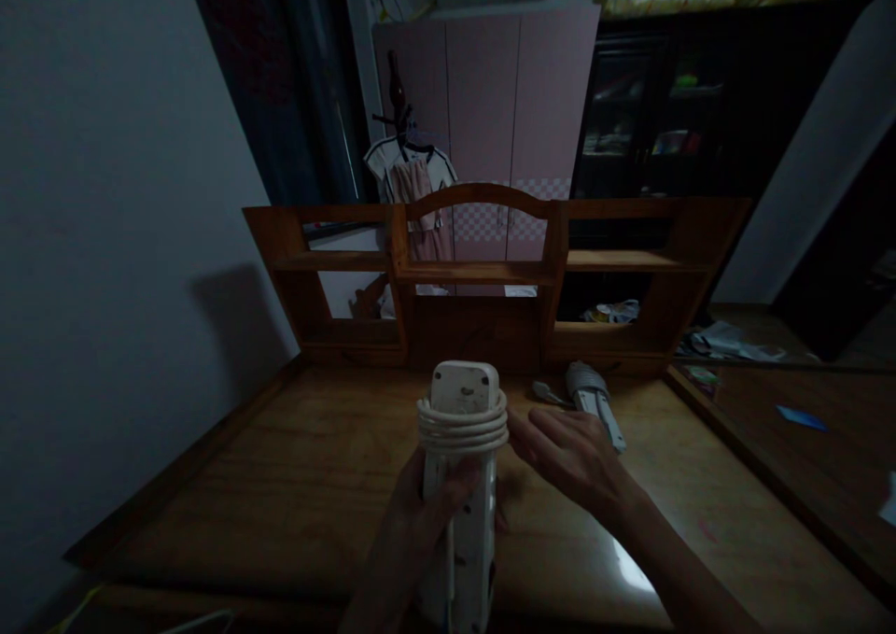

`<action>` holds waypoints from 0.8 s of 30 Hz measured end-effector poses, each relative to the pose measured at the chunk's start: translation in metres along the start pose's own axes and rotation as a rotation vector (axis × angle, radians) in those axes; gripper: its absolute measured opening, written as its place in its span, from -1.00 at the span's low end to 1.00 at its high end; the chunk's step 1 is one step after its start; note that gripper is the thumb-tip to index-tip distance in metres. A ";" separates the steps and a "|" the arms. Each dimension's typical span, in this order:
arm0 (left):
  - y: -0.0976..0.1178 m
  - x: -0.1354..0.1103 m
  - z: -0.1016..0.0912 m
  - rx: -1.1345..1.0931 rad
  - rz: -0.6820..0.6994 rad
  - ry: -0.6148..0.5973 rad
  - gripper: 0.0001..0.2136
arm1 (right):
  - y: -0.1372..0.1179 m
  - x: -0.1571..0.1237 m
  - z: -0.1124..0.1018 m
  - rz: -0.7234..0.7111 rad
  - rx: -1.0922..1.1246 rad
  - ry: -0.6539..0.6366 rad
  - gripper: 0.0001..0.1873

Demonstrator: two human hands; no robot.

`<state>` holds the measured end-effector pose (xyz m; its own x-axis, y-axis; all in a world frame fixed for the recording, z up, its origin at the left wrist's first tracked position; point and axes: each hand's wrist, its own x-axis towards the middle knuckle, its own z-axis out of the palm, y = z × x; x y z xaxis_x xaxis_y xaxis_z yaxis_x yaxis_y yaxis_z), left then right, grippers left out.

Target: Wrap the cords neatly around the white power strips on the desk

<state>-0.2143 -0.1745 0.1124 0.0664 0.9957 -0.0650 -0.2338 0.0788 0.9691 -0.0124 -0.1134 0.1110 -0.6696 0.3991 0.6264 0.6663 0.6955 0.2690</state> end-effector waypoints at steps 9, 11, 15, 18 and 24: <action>0.002 0.004 0.009 -0.086 -0.005 0.027 -0.46 | -0.002 -0.001 0.003 0.066 0.078 -0.034 -0.73; 0.002 0.003 0.011 -0.084 -0.003 0.043 -0.45 | -0.003 -0.001 0.005 0.083 0.102 -0.048 -0.73; 0.002 0.001 0.014 -0.056 0.036 0.077 -0.42 | -0.009 0.000 0.004 0.131 0.146 -0.076 -0.78; -0.002 0.005 0.013 0.008 0.085 0.139 -0.39 | -0.015 0.003 -0.003 0.213 0.261 -0.120 -0.70; -0.021 0.017 0.008 0.243 0.240 0.163 -0.45 | -0.026 0.013 -0.007 0.422 0.455 -0.213 -0.42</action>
<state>-0.2000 -0.1593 0.0929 -0.1226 0.9806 0.1527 0.0145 -0.1520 0.9883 -0.0365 -0.1308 0.1172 -0.4626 0.7701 0.4394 0.7117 0.6180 -0.3339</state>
